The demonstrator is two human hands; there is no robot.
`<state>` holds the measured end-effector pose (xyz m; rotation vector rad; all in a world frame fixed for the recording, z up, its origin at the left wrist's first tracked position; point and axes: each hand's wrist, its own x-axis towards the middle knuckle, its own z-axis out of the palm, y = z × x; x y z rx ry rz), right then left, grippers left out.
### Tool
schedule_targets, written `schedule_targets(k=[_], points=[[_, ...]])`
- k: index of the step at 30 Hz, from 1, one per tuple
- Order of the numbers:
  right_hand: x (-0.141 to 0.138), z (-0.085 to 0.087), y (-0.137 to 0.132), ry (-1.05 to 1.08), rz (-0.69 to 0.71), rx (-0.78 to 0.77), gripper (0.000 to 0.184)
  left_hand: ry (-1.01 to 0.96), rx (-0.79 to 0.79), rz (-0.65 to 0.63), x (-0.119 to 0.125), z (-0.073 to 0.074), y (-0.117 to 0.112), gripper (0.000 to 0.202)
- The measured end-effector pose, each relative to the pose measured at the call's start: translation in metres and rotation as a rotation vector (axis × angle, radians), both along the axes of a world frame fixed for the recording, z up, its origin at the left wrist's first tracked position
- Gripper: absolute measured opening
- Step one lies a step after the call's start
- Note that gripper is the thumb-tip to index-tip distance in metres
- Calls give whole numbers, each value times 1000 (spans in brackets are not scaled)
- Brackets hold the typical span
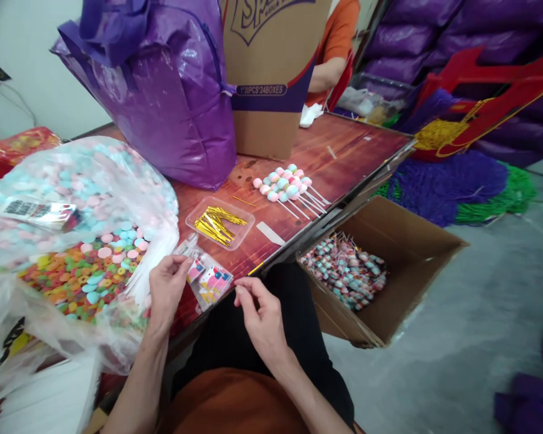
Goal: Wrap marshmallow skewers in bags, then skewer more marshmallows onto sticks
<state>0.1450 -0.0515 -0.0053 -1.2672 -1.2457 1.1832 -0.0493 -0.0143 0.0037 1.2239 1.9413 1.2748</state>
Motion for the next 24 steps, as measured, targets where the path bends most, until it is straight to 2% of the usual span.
schedule_targets(k=[4, 7, 10, 12, 15, 17, 20, 24], points=[[-23, 11, 8, 99, 56, -13, 26, -420, 24, -9, 28, 15, -7, 19], [-35, 16, 17, 250, 21, -102, 23, -529, 76, -38, 52, 23, -14, 22], [-33, 20, 24, 310, -86, -113, 24, -636, 128, 36, 68, 23, -24, 31], [-25, 24, 26, 282, -109, -77, 24, -859, 19, -1, 73, 21, -30, 40], [-11, 32, 27, 227, -66, -73, 25, -1328, -323, -174, 78, 19, -32, 53], [-4, 36, 28, 195, -45, -53, 25, -1519, -370, -144, 80, 20, -28, 55], [1, 38, 29, 150, -28, 21, 26, -1609, -281, -52, 80, 24, -16, 49], [4, 33, 31, 114, -43, 53, 33, -1586, -218, -91, 76, 25, -6, 37]])
